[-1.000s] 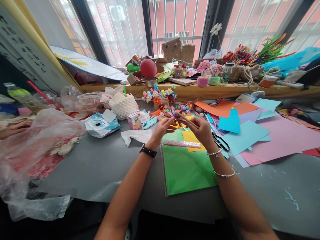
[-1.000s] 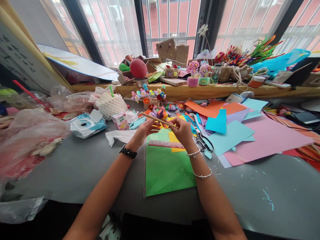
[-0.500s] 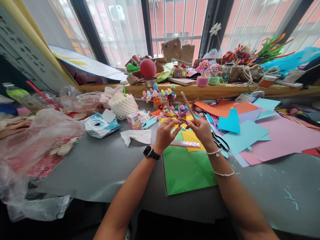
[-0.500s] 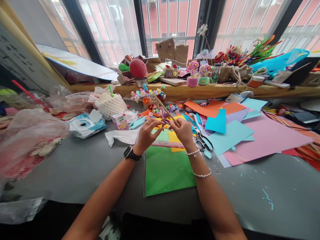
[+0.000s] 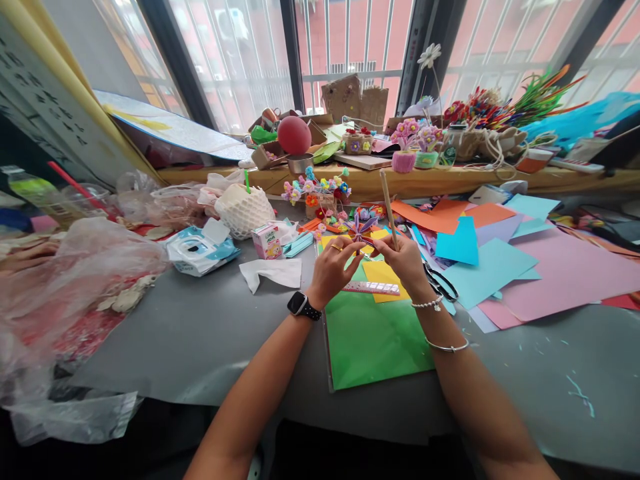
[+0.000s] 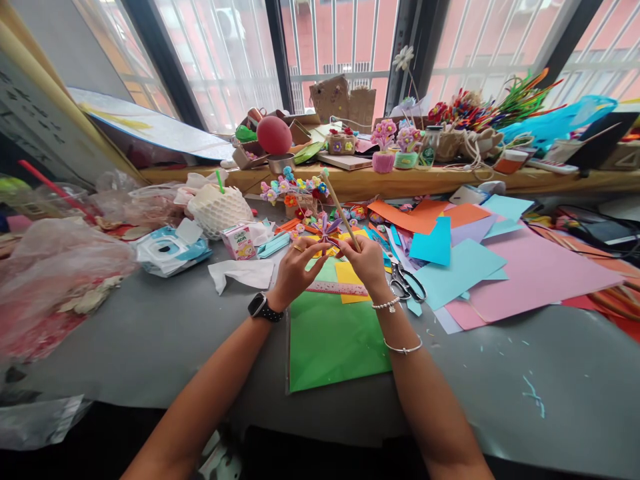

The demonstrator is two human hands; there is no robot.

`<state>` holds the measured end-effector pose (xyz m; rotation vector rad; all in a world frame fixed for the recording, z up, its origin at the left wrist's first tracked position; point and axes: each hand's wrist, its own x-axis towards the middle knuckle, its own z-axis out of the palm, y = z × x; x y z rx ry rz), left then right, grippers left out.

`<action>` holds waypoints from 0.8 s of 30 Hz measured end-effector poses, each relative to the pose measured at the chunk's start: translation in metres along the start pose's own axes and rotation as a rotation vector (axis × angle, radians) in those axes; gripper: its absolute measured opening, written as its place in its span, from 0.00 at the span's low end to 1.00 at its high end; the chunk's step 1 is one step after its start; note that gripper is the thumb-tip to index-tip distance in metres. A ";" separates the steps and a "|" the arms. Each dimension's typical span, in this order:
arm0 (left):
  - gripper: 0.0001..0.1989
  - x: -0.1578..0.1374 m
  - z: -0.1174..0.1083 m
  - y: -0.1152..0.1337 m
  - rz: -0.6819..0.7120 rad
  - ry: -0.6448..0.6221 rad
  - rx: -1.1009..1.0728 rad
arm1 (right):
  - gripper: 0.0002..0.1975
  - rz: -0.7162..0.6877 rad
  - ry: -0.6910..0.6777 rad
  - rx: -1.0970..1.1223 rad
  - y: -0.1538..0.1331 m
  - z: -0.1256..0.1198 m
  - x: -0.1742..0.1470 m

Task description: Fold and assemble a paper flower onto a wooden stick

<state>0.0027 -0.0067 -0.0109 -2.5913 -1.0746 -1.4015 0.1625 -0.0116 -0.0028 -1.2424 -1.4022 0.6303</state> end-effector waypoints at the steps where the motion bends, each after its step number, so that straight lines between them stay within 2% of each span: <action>1: 0.13 0.000 0.000 0.000 0.009 -0.003 0.011 | 0.13 0.002 0.002 0.006 -0.001 0.000 0.000; 10: 0.12 0.001 0.002 0.001 0.074 0.019 0.096 | 0.11 0.006 0.011 0.030 0.000 0.000 0.001; 24: 0.12 0.000 0.003 0.000 0.101 0.014 0.122 | 0.11 0.010 0.016 0.030 -0.001 0.000 0.002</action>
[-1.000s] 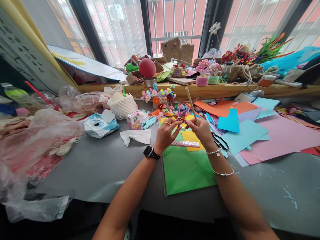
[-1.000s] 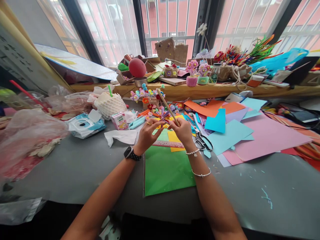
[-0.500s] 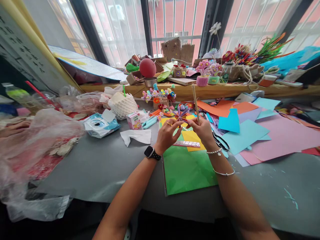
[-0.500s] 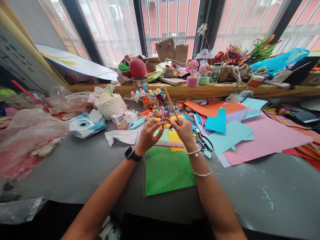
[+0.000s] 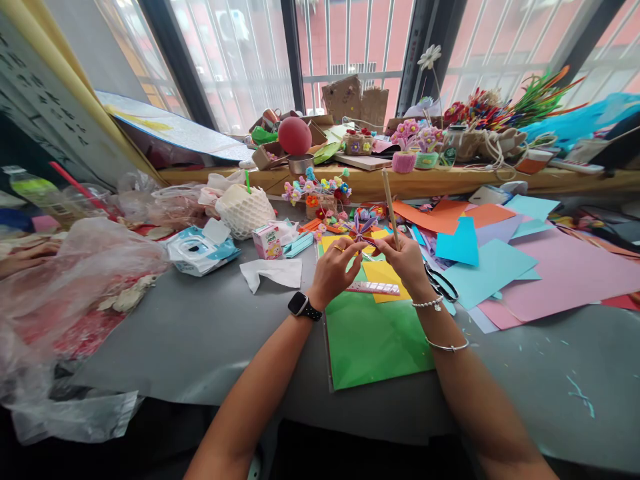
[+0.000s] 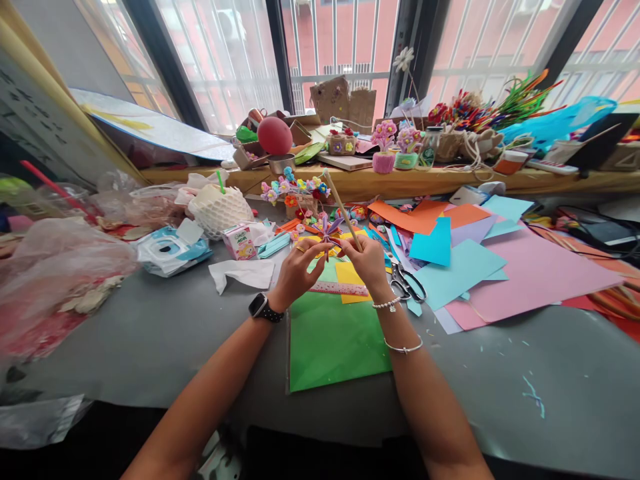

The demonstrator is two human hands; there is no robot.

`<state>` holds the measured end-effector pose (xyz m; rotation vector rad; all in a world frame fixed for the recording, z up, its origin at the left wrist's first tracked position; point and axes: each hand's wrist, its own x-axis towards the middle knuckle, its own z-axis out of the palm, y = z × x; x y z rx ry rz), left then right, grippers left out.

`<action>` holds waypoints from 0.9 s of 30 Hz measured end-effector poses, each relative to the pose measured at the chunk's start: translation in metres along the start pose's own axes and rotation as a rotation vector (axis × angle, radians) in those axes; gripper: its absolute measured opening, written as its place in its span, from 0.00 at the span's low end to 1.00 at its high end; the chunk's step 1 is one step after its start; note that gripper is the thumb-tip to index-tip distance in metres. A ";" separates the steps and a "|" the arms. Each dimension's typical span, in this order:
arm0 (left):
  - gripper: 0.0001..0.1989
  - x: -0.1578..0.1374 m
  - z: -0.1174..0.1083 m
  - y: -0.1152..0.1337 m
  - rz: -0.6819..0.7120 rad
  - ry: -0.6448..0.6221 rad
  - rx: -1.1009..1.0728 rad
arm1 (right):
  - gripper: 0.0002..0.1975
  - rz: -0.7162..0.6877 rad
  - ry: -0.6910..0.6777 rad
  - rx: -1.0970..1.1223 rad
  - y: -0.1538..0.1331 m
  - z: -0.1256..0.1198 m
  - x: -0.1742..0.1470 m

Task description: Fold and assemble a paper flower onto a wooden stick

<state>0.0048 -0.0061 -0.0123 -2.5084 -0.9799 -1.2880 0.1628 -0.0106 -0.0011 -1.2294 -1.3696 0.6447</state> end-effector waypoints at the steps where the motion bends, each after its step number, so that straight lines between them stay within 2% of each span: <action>1: 0.12 0.000 0.000 0.000 0.000 -0.002 -0.002 | 0.10 -0.001 0.000 -0.001 0.000 0.000 0.000; 15: 0.12 -0.001 0.002 0.000 0.012 0.026 0.018 | 0.12 0.001 -0.023 -0.034 0.001 0.000 -0.001; 23: 0.11 -0.002 0.002 0.000 0.048 0.038 0.166 | 0.11 0.053 -0.079 0.036 -0.001 0.005 -0.002; 27: 0.09 -0.002 0.003 -0.001 0.025 0.072 0.243 | 0.11 0.029 -0.083 0.021 -0.002 0.010 -0.005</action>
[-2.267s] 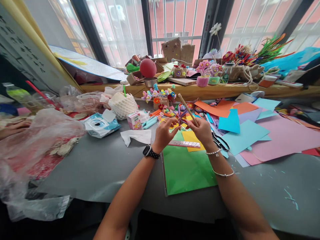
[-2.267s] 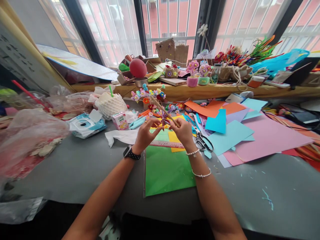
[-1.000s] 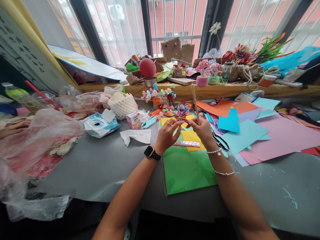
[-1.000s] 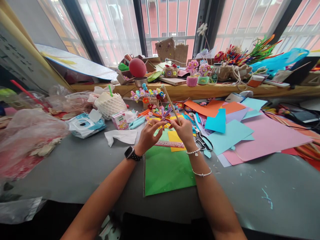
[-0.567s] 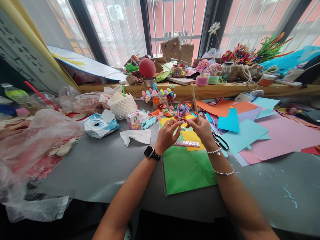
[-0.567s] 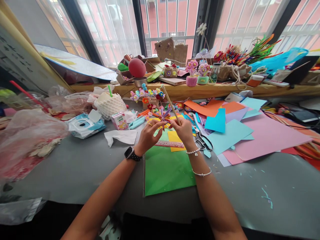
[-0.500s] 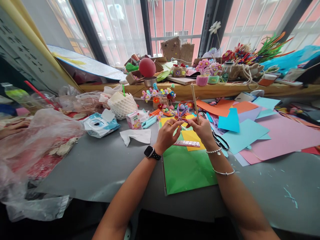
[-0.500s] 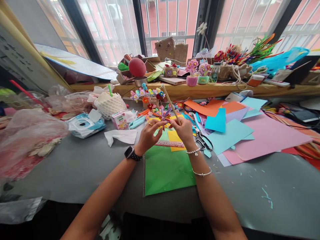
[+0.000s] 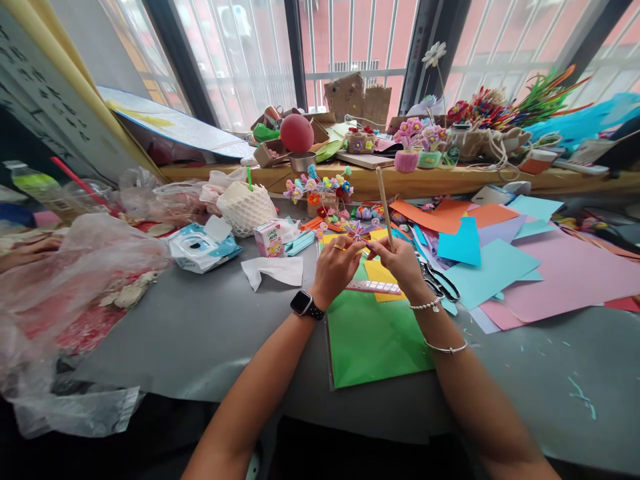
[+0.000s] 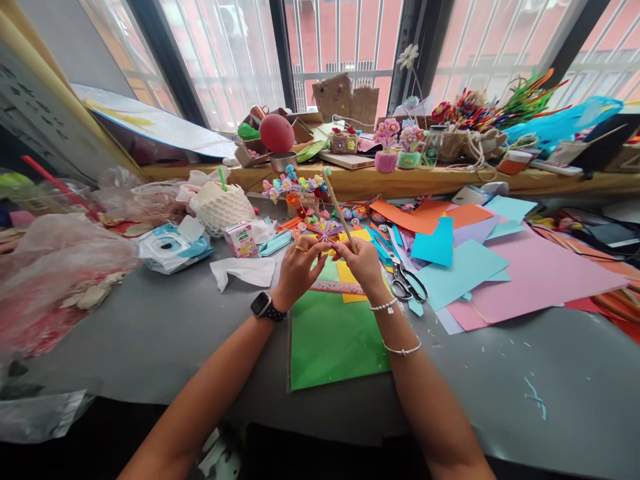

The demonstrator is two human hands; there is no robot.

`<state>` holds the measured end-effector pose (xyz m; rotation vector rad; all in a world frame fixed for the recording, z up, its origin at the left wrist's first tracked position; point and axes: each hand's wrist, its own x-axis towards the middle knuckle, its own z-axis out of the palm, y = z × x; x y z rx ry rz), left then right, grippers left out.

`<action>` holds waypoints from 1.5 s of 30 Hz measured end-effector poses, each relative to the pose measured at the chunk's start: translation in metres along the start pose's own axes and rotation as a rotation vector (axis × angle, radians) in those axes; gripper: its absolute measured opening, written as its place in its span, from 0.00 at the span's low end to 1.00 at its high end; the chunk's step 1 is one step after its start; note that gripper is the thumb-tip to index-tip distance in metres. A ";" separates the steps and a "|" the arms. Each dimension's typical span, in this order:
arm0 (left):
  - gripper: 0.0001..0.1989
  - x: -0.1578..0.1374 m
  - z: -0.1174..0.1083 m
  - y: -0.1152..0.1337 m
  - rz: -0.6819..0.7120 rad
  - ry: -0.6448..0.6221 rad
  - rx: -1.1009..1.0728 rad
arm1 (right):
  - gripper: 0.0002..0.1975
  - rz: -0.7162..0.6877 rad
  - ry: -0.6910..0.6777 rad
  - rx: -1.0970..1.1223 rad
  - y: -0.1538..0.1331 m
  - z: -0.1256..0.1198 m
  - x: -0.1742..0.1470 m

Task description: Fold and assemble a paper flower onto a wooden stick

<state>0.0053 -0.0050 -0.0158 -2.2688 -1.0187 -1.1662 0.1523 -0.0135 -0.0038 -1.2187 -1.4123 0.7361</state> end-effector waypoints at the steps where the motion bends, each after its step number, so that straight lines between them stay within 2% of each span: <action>1: 0.08 0.000 0.000 0.000 -0.011 0.013 0.014 | 0.12 -0.015 -0.010 -0.003 0.001 0.001 0.000; 5: 0.05 0.000 -0.001 -0.002 -0.033 0.025 0.024 | 0.13 -0.061 -0.047 -0.026 0.007 0.004 0.000; 14: 0.07 0.000 -0.002 -0.007 0.000 -0.012 0.039 | 0.11 -0.075 -0.055 -0.025 0.004 0.006 -0.001; 21: 0.07 0.003 -0.002 -0.006 -0.076 -0.035 -0.062 | 0.11 -0.121 -0.037 -0.021 0.002 0.007 -0.002; 25: 0.06 0.002 0.000 -0.006 -0.061 -0.074 -0.073 | 0.12 -0.126 -0.045 -0.027 0.005 0.009 -0.002; 28: 0.06 0.001 0.000 -0.008 0.003 -0.089 0.006 | 0.10 -0.128 -0.070 -0.093 0.007 0.009 -0.001; 30: 0.06 0.002 0.001 -0.009 0.110 -0.116 0.095 | 0.09 -0.140 -0.084 -0.177 0.008 0.009 0.000; 33: 0.08 0.008 0.004 -0.010 0.301 -0.205 0.201 | 0.08 -0.150 -0.072 -0.272 0.009 0.007 0.001; 35: 0.10 0.012 0.007 -0.008 0.368 -0.279 0.225 | 0.08 -0.150 -0.038 -0.302 0.011 0.006 0.002; 40: 0.13 0.016 0.016 -0.002 0.425 -0.343 0.243 | 0.08 -0.145 0.037 -0.340 0.013 0.004 0.002; 45: 0.15 0.012 0.021 0.000 0.474 -0.383 0.243 | 0.06 -0.115 0.001 -0.387 0.013 0.004 0.003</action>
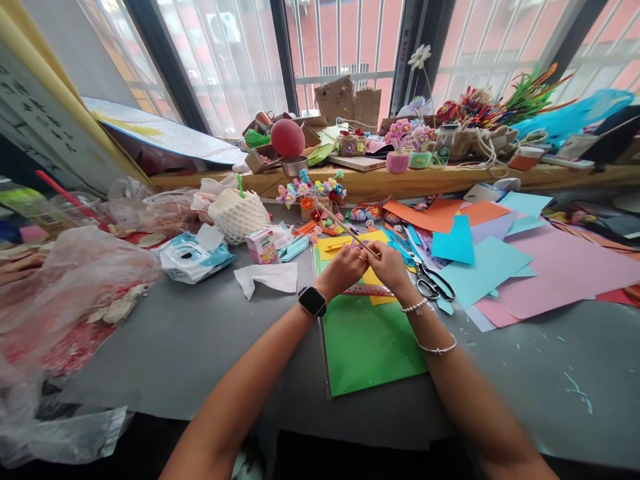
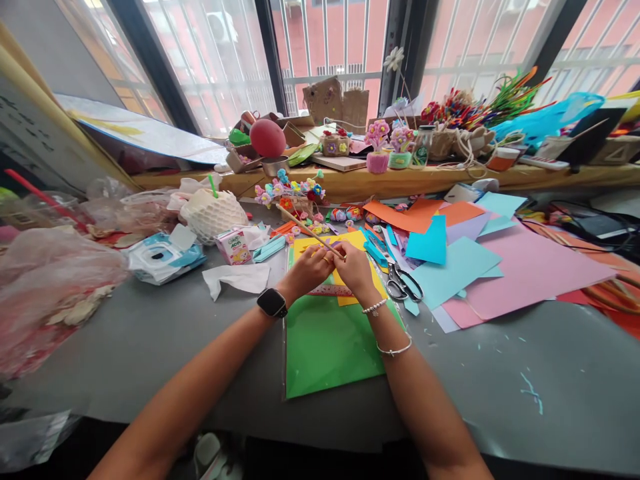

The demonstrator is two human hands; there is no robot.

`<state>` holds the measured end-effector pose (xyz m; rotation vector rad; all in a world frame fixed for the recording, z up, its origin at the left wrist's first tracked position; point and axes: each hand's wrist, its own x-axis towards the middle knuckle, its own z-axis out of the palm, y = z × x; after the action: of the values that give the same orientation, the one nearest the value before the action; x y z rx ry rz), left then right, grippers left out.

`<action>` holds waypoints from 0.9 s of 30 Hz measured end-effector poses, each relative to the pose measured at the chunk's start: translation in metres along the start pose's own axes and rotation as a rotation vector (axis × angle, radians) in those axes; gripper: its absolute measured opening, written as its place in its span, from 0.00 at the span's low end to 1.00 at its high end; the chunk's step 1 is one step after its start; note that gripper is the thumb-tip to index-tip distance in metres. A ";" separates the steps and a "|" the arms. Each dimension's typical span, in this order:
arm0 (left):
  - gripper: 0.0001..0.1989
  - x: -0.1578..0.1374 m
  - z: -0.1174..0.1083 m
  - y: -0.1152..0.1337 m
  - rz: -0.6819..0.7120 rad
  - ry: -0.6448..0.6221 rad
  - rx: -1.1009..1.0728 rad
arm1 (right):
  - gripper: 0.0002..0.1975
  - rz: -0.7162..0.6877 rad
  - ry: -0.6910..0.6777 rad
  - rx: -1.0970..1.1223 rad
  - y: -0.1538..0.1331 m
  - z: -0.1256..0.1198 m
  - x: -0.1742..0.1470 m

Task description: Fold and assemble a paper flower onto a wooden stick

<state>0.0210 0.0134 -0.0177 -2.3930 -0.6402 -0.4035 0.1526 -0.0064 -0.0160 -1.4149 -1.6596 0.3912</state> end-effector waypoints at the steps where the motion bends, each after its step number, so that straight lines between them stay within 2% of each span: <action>1: 0.15 0.000 0.000 0.000 0.001 -0.001 -0.012 | 0.06 -0.005 -0.002 -0.005 0.000 0.000 0.000; 7: 0.16 -0.004 0.001 0.000 -0.007 -0.017 -0.029 | 0.05 -0.017 -0.027 -0.034 0.002 0.003 0.000; 11: 0.14 -0.007 0.001 0.001 -0.025 0.033 -0.036 | 0.06 -0.018 -0.020 -0.025 0.002 0.003 0.000; 16: 0.09 -0.013 -0.005 -0.004 -0.165 0.139 -0.084 | 0.10 -0.082 0.009 -0.006 0.000 -0.002 0.002; 20: 0.04 -0.019 -0.008 -0.012 -0.395 0.238 -0.279 | 0.11 -0.175 -0.034 0.010 -0.001 -0.007 0.003; 23: 0.03 -0.023 -0.009 -0.020 -0.474 0.286 -0.460 | 0.10 -0.211 -0.086 0.060 -0.004 -0.008 0.003; 27: 0.04 -0.023 -0.013 -0.024 -0.524 0.320 -0.733 | 0.11 -0.236 -0.060 0.078 -0.007 -0.010 0.001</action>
<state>-0.0130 0.0141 -0.0059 -2.6832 -1.1066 -1.4206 0.1561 -0.0102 -0.0049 -1.1449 -1.8162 0.3613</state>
